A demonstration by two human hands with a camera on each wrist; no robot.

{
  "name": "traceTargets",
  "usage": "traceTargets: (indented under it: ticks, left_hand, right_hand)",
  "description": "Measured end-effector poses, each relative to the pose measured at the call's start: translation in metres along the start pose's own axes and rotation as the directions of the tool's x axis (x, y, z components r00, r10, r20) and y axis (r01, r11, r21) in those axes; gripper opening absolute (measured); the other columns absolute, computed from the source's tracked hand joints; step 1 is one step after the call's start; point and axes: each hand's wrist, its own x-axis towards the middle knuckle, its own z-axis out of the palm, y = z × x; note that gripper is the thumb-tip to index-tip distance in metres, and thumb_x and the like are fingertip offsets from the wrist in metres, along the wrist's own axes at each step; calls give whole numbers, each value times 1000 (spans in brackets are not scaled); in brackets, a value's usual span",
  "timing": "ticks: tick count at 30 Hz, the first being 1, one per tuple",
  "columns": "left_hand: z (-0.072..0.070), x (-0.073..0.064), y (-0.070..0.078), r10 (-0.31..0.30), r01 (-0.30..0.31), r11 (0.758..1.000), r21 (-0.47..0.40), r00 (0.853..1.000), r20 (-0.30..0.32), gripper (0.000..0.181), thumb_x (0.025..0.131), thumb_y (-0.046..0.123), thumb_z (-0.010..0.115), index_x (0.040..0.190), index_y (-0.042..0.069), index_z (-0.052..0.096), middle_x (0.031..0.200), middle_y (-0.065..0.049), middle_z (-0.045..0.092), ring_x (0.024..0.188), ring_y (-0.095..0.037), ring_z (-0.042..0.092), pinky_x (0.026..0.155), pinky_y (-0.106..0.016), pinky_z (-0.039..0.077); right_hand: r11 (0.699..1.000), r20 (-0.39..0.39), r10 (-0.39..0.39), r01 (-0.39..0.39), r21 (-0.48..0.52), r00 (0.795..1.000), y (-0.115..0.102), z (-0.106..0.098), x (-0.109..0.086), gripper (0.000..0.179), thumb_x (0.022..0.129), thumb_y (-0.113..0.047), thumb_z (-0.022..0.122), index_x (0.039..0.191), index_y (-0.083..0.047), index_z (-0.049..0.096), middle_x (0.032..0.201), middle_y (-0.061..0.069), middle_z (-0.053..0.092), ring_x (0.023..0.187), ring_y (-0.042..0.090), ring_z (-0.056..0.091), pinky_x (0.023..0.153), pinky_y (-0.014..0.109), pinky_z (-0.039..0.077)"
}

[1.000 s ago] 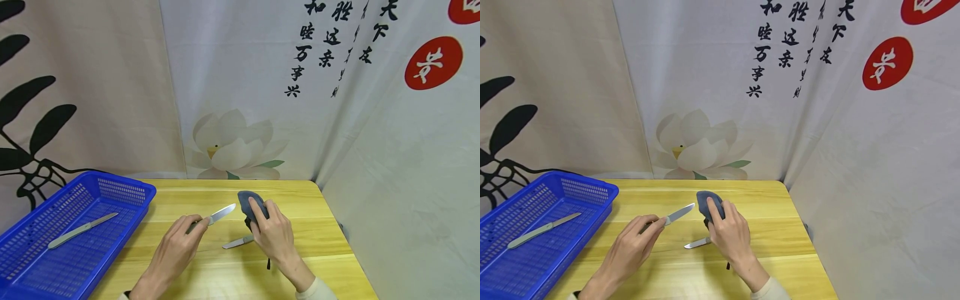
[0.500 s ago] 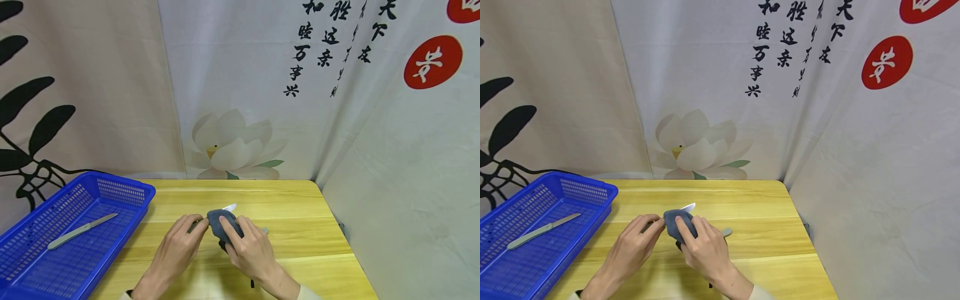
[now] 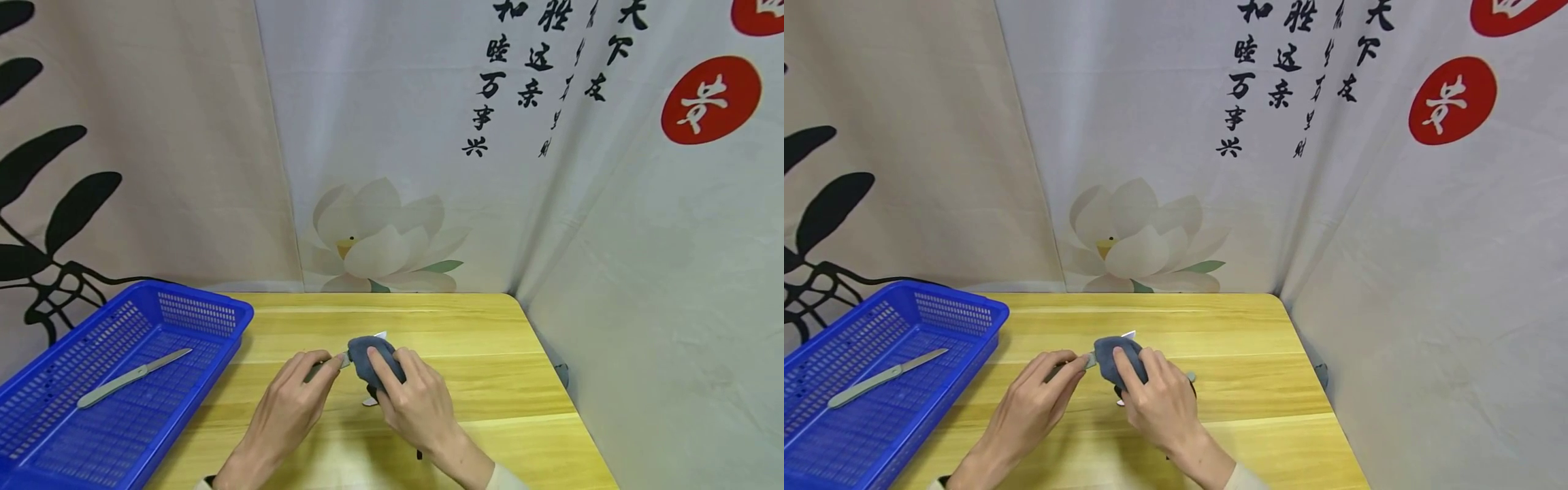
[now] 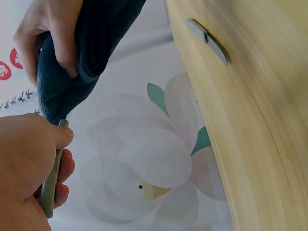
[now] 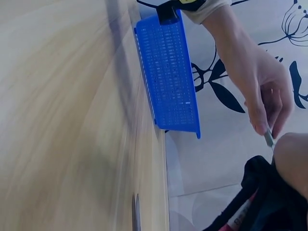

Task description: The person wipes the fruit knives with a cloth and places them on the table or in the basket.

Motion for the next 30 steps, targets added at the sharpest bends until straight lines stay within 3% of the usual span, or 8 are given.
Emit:
traceTargets:
  ticks: [8,21,30]
  left_hand:
    - [-3,1,1,1,-1,1000,4,1000,-5,51,125,30,37,121,8,83,104,-9,77,87,-20,69,71,-35,64]
    - [-6,0,2,15,-14,999,29,999,-33,49,125,30,38,121,10,83,103,-6,76,86,-19,68,72,-33,62]
    - [-11,-1,1,-18,19,1000,4,999,-36,46,124,31,43,121,9,83,105,-7,76,88,-19,71,75,-34,64]
  right_hand:
    - [999,-18,30,-30,-16,999,15,2,-4,78,73,-16,102,145,-14,74,103,13,68,82,20,67,62,28,62]
    - [997,-41,72,-72,-5,997,35,2,-5,71,79,-10,93,147,-12,73,101,13,66,80,22,64,61,32,61]
    - [991,-89,132,-130,31,987,43,2,-6,68,80,-7,90,146,-10,74,100,15,66,75,20,61,58,33,60]
